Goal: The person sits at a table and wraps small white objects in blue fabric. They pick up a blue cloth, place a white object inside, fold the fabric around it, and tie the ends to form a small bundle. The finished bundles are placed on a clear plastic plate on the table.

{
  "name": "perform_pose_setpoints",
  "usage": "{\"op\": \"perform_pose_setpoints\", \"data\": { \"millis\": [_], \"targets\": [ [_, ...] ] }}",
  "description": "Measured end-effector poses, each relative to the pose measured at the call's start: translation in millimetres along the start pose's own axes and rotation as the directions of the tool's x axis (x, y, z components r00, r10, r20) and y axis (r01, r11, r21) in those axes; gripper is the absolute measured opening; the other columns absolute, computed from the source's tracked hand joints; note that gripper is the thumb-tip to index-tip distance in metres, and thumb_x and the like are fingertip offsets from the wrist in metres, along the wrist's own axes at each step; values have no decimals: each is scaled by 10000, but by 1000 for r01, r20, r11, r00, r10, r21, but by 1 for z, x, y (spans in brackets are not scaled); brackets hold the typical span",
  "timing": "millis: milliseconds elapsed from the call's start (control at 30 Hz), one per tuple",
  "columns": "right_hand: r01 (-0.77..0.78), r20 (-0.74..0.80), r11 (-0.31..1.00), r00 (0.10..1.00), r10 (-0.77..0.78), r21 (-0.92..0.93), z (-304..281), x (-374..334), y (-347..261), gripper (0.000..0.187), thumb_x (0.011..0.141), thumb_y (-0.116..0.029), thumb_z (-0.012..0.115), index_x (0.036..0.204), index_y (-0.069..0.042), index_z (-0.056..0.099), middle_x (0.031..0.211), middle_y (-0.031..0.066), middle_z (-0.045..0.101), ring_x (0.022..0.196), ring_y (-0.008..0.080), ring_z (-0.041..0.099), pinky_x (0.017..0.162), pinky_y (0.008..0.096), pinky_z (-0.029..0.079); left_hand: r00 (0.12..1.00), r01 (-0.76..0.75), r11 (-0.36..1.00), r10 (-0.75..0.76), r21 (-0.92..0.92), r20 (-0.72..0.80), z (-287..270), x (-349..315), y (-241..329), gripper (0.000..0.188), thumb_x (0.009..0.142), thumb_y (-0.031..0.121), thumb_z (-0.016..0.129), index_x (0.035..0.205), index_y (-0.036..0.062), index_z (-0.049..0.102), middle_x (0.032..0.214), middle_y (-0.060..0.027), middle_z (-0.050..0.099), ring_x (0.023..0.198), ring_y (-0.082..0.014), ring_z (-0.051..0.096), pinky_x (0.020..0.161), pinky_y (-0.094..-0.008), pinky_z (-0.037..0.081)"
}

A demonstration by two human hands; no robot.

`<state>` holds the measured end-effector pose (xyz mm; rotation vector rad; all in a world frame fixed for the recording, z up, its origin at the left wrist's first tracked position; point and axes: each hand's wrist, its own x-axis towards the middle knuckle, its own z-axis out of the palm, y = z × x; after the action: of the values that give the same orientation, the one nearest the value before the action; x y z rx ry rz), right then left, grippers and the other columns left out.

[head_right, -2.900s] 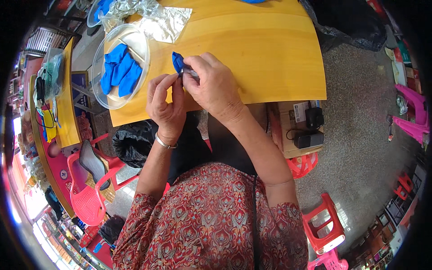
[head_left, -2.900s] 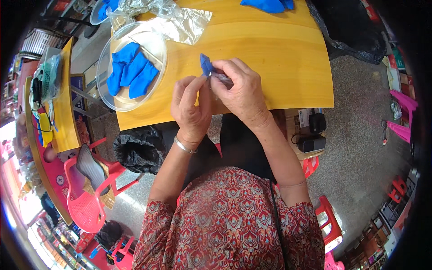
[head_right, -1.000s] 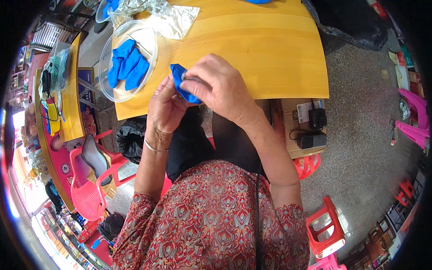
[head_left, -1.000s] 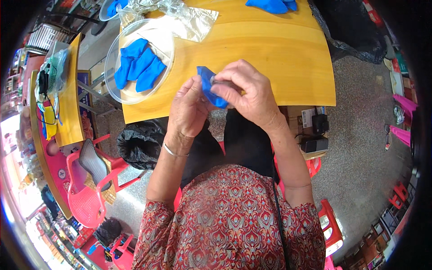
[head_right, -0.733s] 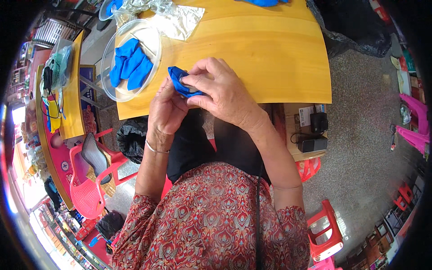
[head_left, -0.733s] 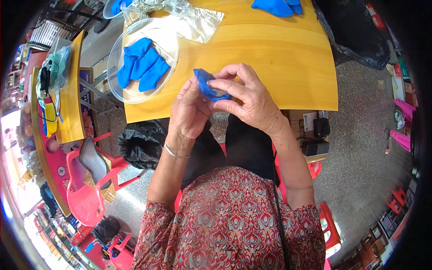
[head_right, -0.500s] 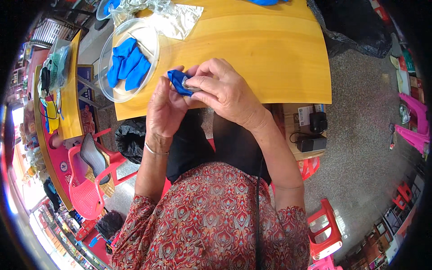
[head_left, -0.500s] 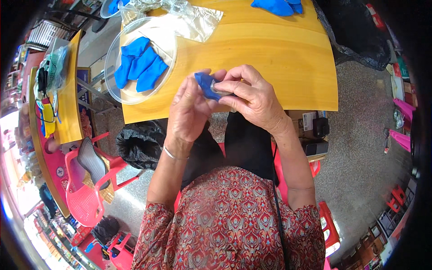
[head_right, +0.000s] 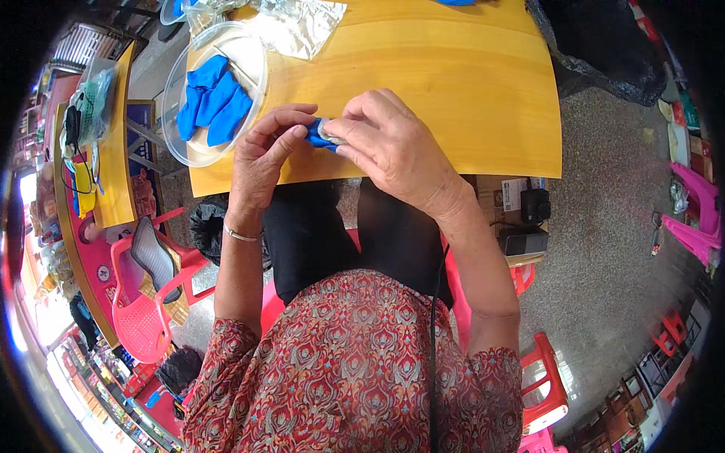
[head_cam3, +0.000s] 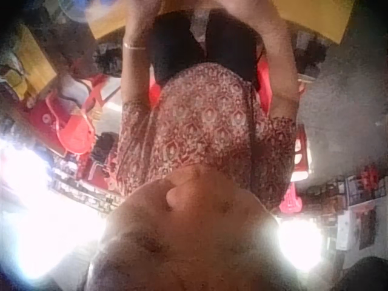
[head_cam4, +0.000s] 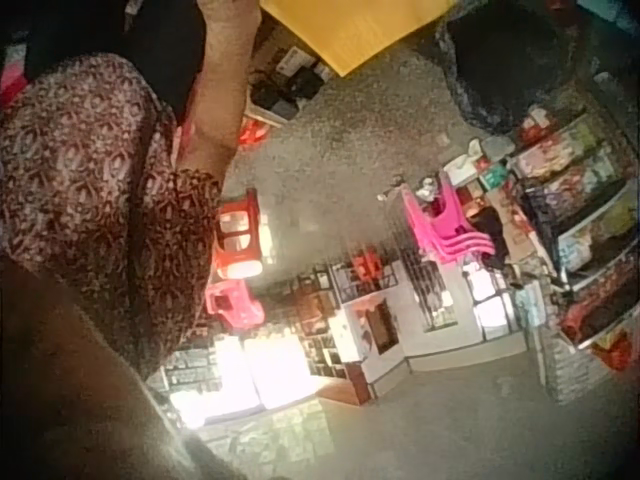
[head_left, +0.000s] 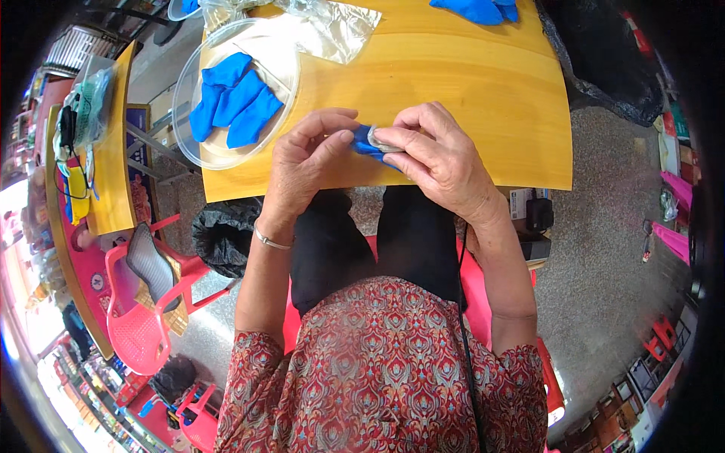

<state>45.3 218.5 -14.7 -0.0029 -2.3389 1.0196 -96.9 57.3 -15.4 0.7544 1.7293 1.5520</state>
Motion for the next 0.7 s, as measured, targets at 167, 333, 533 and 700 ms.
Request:
{"op": "perform_pose_setpoints", "data": {
  "millis": [167, 333, 533, 700],
  "targets": [
    [-12, 33, 1000, 999, 12, -14, 2, -3, 5, 237, 753, -42, 723, 987, -43, 683, 891, 88, 557, 839, 259, 566, 717, 352, 488, 978, -197, 930, 208, 311, 0, 1, 5, -11, 171, 842, 17, 675, 1013, 26, 668, 1046, -78, 659, 911, -175, 645, 807, -273, 501],
    [-21, 53, 1000, 998, 21, -11, 1, -5, 9, 223, 749, -32, 715, 969, -45, 684, 889, 82, 559, 838, 258, 564, 713, 349, 484, 874, -448, 624, 456, 640, 167, 5, 7, -5, 174, 739, -15, 695, 897, 27, 636, 990, -130, 639, 892, -312, 610, 790, -367, 498],
    [-50, 24, 999, 998, 49, 23, 5, -8, 11, 173, 758, -35, 706, 927, -57, 674, 951, 76, 595, 886, 260, 584, 742, 363, 491, 846, -453, 589, 521, 669, 115, 9, 10, -17, 165, 727, -25, 685, 848, 21, 583, 929, -127, 614, 891, -325, 565, 764, -389, 470],
    [-12, 72, 1000, 997, 13, -26, 3, -7, 14, 174, 756, -32, 709, 923, -65, 673, 979, 80, 613, 883, 276, 595, 754, 368, 501, 898, -381, 748, 440, 543, 24, 10, 10, -20, 175, 766, -31, 675, 906, 15, 580, 947, -135, 597, 923, -318, 561, 804, -378, 463]
  ]
}}
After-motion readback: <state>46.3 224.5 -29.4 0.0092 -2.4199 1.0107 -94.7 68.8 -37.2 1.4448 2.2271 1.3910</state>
